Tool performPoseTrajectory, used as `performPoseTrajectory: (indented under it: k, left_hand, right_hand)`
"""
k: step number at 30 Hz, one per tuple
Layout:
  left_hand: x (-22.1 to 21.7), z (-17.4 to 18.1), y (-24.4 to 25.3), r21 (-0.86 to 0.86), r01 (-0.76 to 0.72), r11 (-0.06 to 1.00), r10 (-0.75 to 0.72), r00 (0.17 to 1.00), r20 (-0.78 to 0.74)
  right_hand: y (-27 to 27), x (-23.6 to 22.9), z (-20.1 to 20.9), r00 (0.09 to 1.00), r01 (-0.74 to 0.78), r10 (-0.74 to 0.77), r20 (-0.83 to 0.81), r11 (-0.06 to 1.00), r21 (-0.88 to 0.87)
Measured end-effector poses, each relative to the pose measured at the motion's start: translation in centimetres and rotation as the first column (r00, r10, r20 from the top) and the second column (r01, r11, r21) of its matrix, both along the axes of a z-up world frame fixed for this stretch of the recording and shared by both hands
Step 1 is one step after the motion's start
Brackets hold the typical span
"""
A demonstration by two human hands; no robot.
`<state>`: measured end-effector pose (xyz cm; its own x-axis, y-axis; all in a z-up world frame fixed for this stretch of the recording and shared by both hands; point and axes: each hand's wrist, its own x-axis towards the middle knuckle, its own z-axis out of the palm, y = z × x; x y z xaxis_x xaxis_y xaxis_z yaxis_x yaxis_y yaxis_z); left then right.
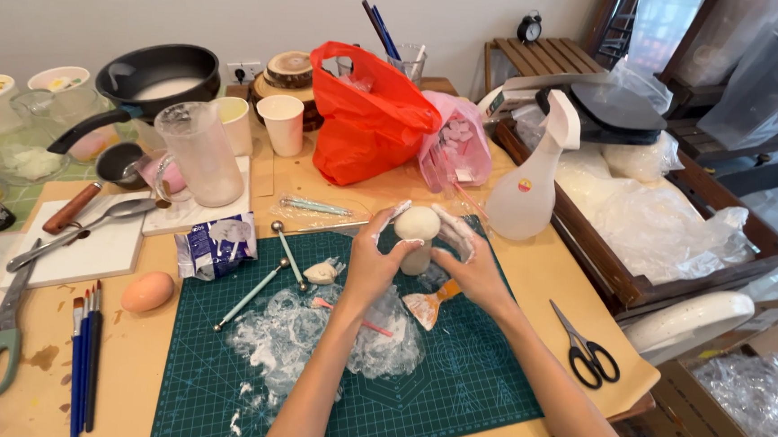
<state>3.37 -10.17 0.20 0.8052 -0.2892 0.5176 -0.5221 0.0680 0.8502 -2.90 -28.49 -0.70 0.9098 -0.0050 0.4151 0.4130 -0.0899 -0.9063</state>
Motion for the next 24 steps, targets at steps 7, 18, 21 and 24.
performPoseTrajectory:
  k: [7, 18, 21, 24]
  left_hand:
    - [-1.8, 7.0, 3.1, -0.081, 0.062, 0.995, -0.057, 0.996, 0.072]
    - [-1.8, 4.9, 9.8, -0.512, 0.153, 0.845, -0.440, 0.743, -0.504]
    - [-1.1, 2.6, 11.5, -0.465, 0.153, 0.872, -0.396, 0.778, -0.487]
    - [-1.9, 3.2, 12.5, -0.388, 0.175, 0.905, -0.362, 0.794, -0.488]
  right_hand:
    - [1.9, 0.0, 7.2, 0.931, -0.035, 0.260, -0.255, 0.762, 0.646]
    - [8.5, 1.1, 5.2, 0.830, -0.227, 0.481, -0.282, 0.753, 0.617]
    - [9.1, 1.4, 4.1, 0.809, -0.208, 0.432, -0.399, 0.845, 0.493]
    - [9.5, 1.0, 2.6, 0.831, -0.227, 0.419, -0.366, 0.856, 0.464]
